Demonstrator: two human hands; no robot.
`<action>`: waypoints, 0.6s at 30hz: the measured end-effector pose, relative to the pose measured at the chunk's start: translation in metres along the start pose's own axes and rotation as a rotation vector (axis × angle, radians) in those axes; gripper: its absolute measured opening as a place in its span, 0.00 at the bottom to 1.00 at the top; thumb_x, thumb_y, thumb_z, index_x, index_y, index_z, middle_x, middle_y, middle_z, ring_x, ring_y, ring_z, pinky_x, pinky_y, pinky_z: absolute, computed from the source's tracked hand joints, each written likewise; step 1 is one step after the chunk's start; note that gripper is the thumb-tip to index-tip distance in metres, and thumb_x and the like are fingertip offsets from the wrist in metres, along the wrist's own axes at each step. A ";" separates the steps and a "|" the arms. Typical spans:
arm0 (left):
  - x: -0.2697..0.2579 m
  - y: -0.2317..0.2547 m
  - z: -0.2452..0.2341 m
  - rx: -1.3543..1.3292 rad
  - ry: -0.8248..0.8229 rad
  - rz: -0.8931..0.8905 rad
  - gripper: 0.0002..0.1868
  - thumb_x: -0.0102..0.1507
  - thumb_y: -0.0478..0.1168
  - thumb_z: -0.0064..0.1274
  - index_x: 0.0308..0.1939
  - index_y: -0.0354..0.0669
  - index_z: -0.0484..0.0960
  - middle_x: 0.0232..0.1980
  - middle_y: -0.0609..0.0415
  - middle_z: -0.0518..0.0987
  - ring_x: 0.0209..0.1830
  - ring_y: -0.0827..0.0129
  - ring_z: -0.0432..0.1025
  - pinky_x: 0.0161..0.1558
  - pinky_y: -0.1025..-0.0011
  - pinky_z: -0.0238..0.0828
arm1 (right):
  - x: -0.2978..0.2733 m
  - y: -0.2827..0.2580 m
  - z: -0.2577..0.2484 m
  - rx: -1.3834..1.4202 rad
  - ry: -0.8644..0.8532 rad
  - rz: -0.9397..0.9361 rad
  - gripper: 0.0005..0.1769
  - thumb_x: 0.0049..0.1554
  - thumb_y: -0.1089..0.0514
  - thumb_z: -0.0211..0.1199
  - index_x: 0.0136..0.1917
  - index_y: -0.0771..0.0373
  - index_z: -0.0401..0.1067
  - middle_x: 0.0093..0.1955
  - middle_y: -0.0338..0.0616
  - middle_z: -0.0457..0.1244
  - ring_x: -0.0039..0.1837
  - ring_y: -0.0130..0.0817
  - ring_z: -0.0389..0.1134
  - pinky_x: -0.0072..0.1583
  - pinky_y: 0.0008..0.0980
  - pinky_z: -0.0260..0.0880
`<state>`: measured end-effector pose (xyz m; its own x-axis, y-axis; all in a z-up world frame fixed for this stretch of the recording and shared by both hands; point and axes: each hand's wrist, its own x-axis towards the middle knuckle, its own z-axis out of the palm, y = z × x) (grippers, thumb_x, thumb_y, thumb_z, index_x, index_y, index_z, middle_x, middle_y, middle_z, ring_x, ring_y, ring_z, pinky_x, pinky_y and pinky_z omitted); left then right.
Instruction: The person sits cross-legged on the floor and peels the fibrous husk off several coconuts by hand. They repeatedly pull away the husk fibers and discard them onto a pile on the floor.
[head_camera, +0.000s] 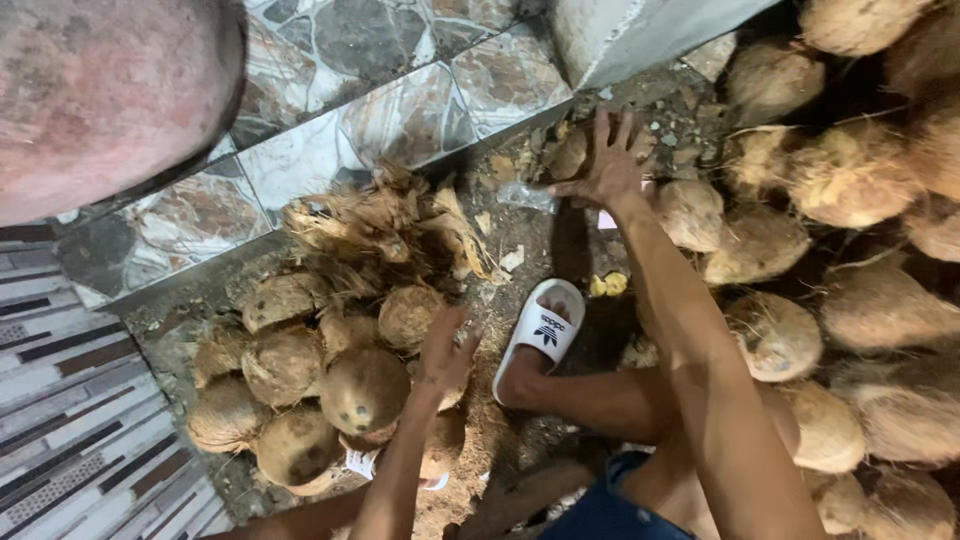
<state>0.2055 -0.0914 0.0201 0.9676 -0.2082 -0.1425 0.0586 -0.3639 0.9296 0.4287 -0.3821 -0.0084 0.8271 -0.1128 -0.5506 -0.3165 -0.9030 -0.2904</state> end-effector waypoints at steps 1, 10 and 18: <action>0.000 0.002 -0.002 -0.006 -0.096 -0.313 0.18 0.70 0.41 0.45 0.63 0.45 0.67 0.55 0.41 0.66 0.55 0.43 0.63 0.54 0.41 0.63 | 0.008 -0.002 0.007 -0.040 0.008 0.007 0.80 0.38 0.25 0.74 0.83 0.54 0.26 0.82 0.64 0.22 0.80 0.75 0.30 0.72 0.81 0.43; 0.044 -0.038 0.034 0.034 -0.100 -0.472 0.18 0.64 0.47 0.58 0.55 0.47 0.75 0.53 0.36 0.74 0.57 0.37 0.70 0.52 0.46 0.67 | 0.015 0.006 0.031 -0.081 0.220 0.003 0.64 0.38 0.34 0.76 0.77 0.51 0.45 0.77 0.57 0.37 0.76 0.70 0.40 0.61 0.69 0.68; 0.233 0.035 0.081 -0.129 -0.363 -0.459 0.56 0.59 0.72 0.49 0.77 0.44 0.45 0.78 0.32 0.45 0.78 0.36 0.42 0.74 0.34 0.43 | 0.040 0.022 0.048 -0.058 0.363 -0.079 0.62 0.37 0.33 0.75 0.75 0.54 0.50 0.71 0.56 0.44 0.73 0.67 0.45 0.53 0.65 0.73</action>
<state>0.4130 -0.2265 -0.0081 0.6920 -0.3610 -0.6252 0.5023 -0.3813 0.7761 0.4325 -0.3867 -0.0748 0.9620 -0.1723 -0.2116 -0.2271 -0.9356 -0.2702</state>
